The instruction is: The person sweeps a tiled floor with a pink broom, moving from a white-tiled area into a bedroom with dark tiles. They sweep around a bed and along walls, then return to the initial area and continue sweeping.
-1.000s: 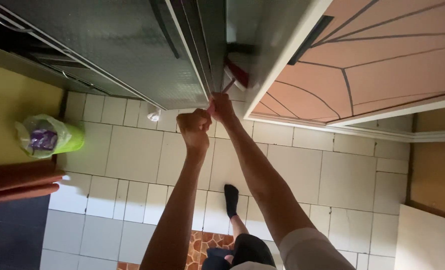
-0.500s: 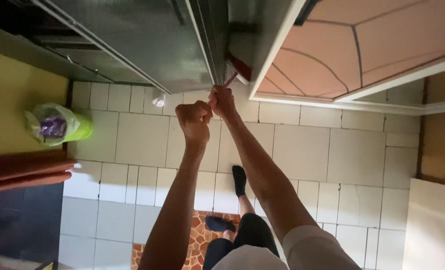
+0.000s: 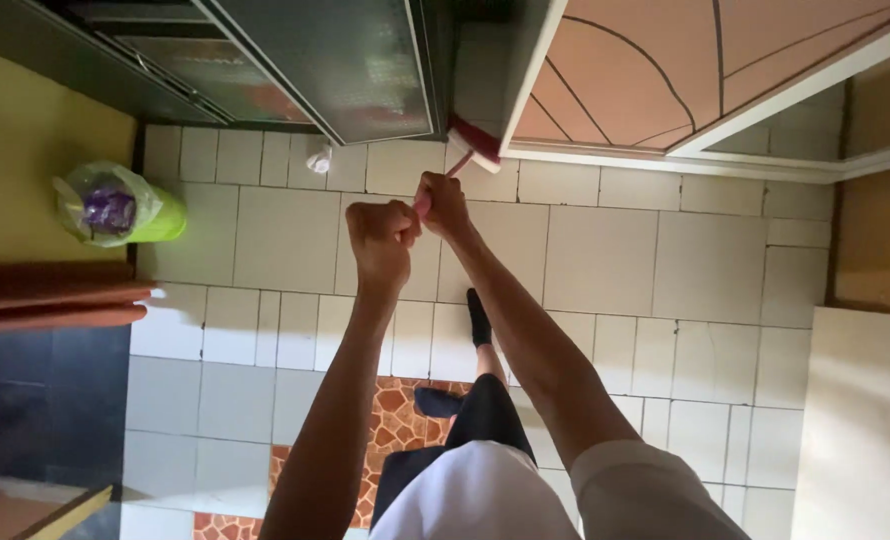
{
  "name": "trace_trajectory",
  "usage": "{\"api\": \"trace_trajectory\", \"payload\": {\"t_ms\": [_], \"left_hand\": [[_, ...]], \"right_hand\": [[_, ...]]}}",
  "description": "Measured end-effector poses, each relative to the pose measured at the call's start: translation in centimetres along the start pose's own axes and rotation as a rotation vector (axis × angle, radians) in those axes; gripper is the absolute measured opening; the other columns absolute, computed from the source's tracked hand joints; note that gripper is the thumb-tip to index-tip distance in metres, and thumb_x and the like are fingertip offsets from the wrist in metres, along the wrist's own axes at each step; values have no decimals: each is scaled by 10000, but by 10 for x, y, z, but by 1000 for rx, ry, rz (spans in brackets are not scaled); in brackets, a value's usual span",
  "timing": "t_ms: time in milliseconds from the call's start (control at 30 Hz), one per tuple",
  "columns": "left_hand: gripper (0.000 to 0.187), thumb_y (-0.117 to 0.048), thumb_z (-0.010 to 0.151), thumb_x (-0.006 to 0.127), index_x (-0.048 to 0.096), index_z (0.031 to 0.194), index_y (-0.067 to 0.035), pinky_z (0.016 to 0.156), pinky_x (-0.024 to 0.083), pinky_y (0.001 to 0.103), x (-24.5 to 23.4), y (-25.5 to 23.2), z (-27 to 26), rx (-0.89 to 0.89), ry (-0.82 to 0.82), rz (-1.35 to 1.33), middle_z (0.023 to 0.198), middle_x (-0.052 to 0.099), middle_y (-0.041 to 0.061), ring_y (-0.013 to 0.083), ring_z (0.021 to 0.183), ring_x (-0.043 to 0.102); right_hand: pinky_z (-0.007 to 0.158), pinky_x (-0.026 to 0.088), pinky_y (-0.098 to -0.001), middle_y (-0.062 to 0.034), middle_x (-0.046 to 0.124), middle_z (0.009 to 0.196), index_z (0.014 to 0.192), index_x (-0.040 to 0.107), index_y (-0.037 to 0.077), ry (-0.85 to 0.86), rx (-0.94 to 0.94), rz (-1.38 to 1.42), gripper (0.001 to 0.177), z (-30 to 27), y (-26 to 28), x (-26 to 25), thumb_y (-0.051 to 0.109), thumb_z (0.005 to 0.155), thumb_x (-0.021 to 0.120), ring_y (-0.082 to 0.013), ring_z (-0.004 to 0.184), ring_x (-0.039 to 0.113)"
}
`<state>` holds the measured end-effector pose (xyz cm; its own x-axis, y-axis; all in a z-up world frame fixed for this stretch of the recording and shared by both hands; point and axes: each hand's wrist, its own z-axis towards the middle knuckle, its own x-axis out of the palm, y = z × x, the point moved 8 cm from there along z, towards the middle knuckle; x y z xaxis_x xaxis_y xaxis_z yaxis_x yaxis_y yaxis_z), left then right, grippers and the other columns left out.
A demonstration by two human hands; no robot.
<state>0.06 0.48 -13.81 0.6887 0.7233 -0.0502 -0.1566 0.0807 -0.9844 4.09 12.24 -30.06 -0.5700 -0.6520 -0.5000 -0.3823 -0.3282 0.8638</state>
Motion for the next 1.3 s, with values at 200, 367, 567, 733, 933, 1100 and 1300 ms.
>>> {"api": "trace_trajectory", "payload": {"t_ms": [200, 367, 567, 733, 933, 1100, 1300], "left_hand": [[607, -263, 1105, 386, 486, 512, -181, 429, 317, 219, -12, -9, -49, 320, 32, 251, 375, 407, -44, 108, 330, 395], [619, -252, 1117, 383, 421, 504, -170, 530, 446, 251, -25, -50, -66, 205, 108, 125, 441, 421, -49, 129, 397, 397], [401, -297, 945, 573, 546, 570, -158, 472, 324, 205, -68, -92, -78, -108, 1, 18, 453, 455, -32, 43, 450, 391], [319, 195, 853, 578, 569, 659, -57, 436, 305, 299, -82, -181, -74, 605, -85, 57, 450, 471, 71, 127, 376, 322], [527, -125, 1043, 524, 433, 524, -150, 373, 282, 212, -82, -93, -61, 470, 18, -11, 414, 402, -35, 77, 342, 284], [544, -210, 1046, 520, 406, 517, -156, 348, 347, 229, -127, -124, -67, 474, 60, 84, 421, 440, -29, 79, 316, 356], [519, -313, 1066, 486, 541, 588, -119, 420, 412, 267, -181, -145, -88, 565, 32, 242, 511, 522, -17, 127, 375, 478]], "right_hand": [[696, 563, -675, -206, 681, 743, 785, 581, 54, 113, -138, -112, 28, -17, -19, 38, 54, 813, 577, -471, 763, 722], [653, 595, -574, -178, 667, 704, 783, 589, 75, 154, -26, -29, 89, -46, -11, 53, 106, 856, 548, -442, 711, 722], [622, 564, -558, -170, 651, 720, 810, 526, 91, 275, 50, -75, 73, -71, 23, 80, 140, 864, 534, -418, 720, 731], [669, 601, -555, -139, 619, 776, 834, 537, 118, 305, 32, -170, 49, -70, 77, 53, 153, 829, 503, -411, 742, 731], [665, 566, -578, -166, 614, 772, 829, 551, 84, 437, -161, -213, 139, -47, -24, 136, 45, 749, 658, -457, 765, 709], [739, 563, -649, -331, 640, 784, 791, 548, -30, 562, -331, -11, 146, -76, 68, 161, 39, 747, 668, -542, 834, 682], [835, 620, -565, -205, 675, 1100, 1190, 672, 48, 802, -259, -176, 425, -78, 60, 256, 247, 824, 761, -429, 1099, 677]]}}
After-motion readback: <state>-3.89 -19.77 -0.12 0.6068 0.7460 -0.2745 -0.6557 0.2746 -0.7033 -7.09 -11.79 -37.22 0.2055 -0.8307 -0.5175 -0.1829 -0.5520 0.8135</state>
